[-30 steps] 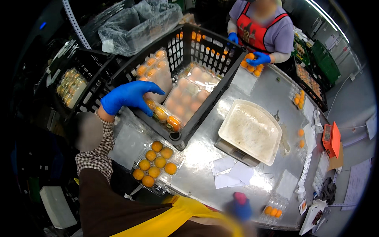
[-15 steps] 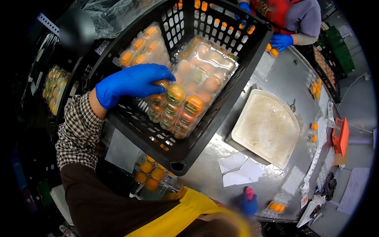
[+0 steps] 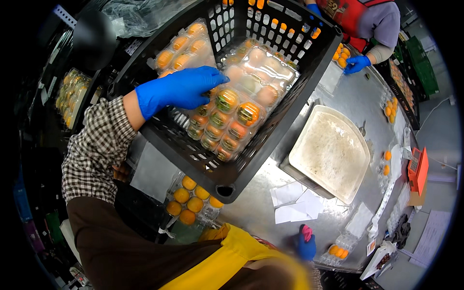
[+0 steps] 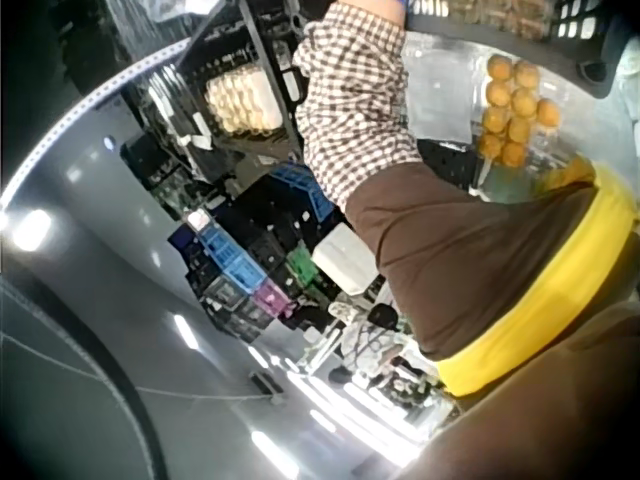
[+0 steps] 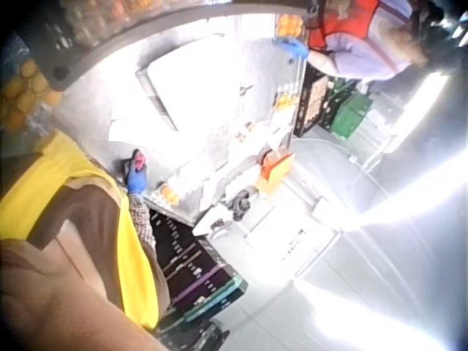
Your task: The person places persimmons into plastic trays, wipes down a tray with a cloth, applies a clear plastic wrap to the tray, and attaches a label to the packaging.
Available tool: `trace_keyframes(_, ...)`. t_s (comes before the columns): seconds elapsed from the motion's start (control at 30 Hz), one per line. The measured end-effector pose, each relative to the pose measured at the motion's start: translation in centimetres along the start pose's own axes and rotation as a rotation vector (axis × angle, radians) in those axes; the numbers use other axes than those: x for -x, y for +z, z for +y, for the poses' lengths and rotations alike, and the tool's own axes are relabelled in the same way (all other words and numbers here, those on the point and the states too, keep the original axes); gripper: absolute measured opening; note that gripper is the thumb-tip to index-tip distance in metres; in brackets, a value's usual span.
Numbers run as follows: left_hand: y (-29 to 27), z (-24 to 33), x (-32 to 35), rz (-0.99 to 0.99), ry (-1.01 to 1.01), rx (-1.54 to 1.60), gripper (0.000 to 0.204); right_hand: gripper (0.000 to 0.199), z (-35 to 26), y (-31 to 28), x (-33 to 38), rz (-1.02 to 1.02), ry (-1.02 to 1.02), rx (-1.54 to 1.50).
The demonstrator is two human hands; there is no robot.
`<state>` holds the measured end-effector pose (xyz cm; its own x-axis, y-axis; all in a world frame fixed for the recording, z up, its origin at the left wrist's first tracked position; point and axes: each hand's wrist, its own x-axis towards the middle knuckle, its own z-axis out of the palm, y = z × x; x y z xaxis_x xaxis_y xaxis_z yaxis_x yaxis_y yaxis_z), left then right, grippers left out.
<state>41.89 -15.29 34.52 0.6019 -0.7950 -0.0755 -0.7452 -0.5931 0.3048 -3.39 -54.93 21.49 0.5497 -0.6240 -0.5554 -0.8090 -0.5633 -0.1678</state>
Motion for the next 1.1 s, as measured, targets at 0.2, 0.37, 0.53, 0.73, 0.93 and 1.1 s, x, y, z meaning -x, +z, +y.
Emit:
trace_keyframes(0.2,-1.3,1.0,-2.1,-0.043,0.116,0.083,0.064,0.037,-2.5,-2.1,1.4,-0.117,0.086,-0.132)
trace_keyframes(0.37,-1.1,-1.2,0.2,-0.167,-0.022,-0.084,0.062,0.056,-3.4,-5.9,1.4,-0.146,-0.133,-0.138)
trace_keyframes(0.53,-5.1,7.2,-0.1,-0.113,-0.032,-0.373,0.029,0.057,2.9,-0.9,-1.0,0.015,-0.109,-0.339)
trace_keyframes(0.73,-13.0,-1.5,3.2,0.471,0.015,-0.937,0.020,0.026,8.4,-7.3,-0.8,0.146,-0.312,-1.522)
trace_keyframes(0.93,-23.2,13.5,7.6,0.549,0.000,-0.806,0.032,0.035,25.5,-13.8,-5.7,0.945,-0.124,-1.180)
trace_keyframes(1.1,-18.6,30.6,9.5,0.517,0.062,-0.646,0.041,0.052,33.8,-14.6,-8.4,0.873,0.260,-0.507)
